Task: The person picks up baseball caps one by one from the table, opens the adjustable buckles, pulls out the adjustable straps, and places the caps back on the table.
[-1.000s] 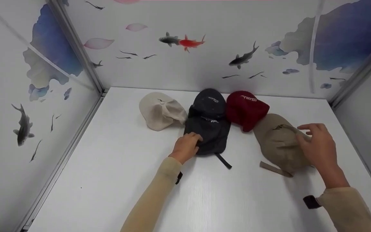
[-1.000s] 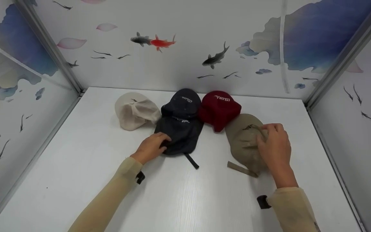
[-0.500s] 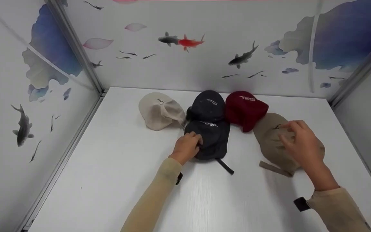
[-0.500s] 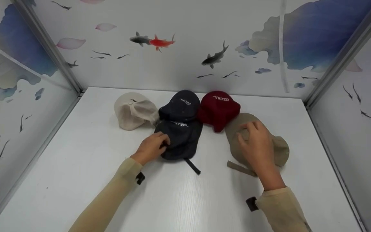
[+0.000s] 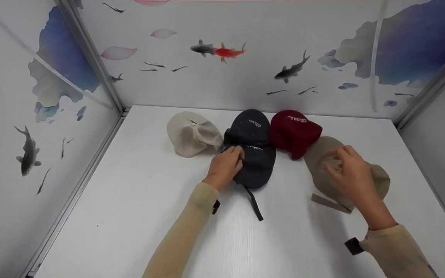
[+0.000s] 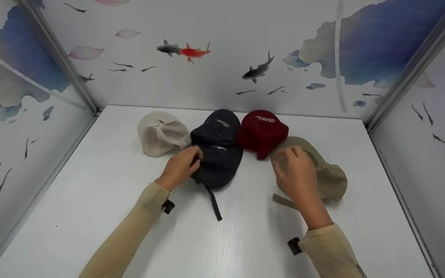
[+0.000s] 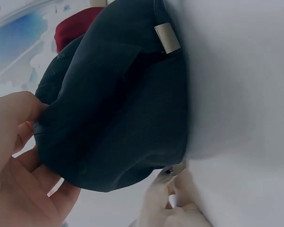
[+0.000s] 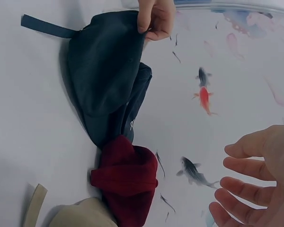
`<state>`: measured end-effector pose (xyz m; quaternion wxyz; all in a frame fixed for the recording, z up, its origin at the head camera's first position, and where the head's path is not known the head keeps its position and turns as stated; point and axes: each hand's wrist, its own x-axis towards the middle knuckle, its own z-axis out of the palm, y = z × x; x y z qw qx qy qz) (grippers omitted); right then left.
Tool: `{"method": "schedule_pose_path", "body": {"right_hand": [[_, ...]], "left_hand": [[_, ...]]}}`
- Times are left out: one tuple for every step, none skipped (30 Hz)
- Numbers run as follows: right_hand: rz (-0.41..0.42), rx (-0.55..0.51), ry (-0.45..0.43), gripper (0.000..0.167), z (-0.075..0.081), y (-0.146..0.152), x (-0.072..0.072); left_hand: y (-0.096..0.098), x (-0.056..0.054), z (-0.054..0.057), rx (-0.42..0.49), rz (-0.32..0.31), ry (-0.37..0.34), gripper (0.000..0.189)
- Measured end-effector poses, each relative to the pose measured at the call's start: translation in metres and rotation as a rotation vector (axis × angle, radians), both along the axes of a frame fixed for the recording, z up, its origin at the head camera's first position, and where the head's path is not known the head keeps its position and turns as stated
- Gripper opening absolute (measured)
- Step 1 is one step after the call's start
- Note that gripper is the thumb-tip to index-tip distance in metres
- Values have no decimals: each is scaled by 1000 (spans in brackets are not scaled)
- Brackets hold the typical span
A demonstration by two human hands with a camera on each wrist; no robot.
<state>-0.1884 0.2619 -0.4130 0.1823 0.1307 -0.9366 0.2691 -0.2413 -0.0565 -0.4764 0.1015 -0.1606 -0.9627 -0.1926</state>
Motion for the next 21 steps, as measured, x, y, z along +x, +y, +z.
{"method": "schedule_pose_path", "body": {"right_hand": [[5,-1,0,19,0,-1,0],[9,-3,0,18,-1,-3,0],[12,-4,0,18,-1,-4,0],[16,-5,3,19,-2,-6,0],[20,-5,4,19,-2,-7,0],[23,-7,5,19,-3,-8,1],[24,-6,6,19,-3,-10,1],[26,-4,8,19,-4,-11,0],[29,-2,7,20,-4,-12,0],[32,0,4,19,-5,-14,0],[35,-1,0,19,-5,-16,0],[37,-1,-6,19,-5,-18,0],[39,-2,-13,18,-5,-20,0],[42,-4,-20,18,-6,-22,-1],[45,-5,-27,17,-6,-24,-1],[49,-7,-35,16,-6,-27,-1],[53,-9,-41,16,-6,-30,-1],[58,-11,-45,16,-6,-32,-2],[66,-15,-43,16,-7,-35,-2],[73,-17,-43,16,-7,-38,-2],[80,-16,-42,17,-8,-41,-2]], "left_hand": [[0,-1,3,14,9,-10,8],[1,-2,6,30,15,-20,8],[2,-3,10,48,22,-27,8],[3,-4,13,56,26,-27,7],[3,-5,16,66,27,-22,7],[4,-6,19,72,26,-15,7],[5,-6,22,76,25,-7,7],[5,-7,25,79,22,6,7],[6,-7,28,80,20,21,7],[6,-8,30,78,16,37,7],[6,-8,33,83,13,48,7],[6,-8,36,87,12,57,7],[7,-8,39,89,10,66,7],[7,-8,41,90,7,75,8],[7,-7,43,91,3,82,8],[7,-7,45,91,0,90,8],[8,-7,47,90,-3,99,8],[8,-6,49,88,-6,107,8],[8,-5,51,85,-8,117,8],[9,-4,52,82,-11,124,8],[9,-3,54,78,-13,134,8]]}}
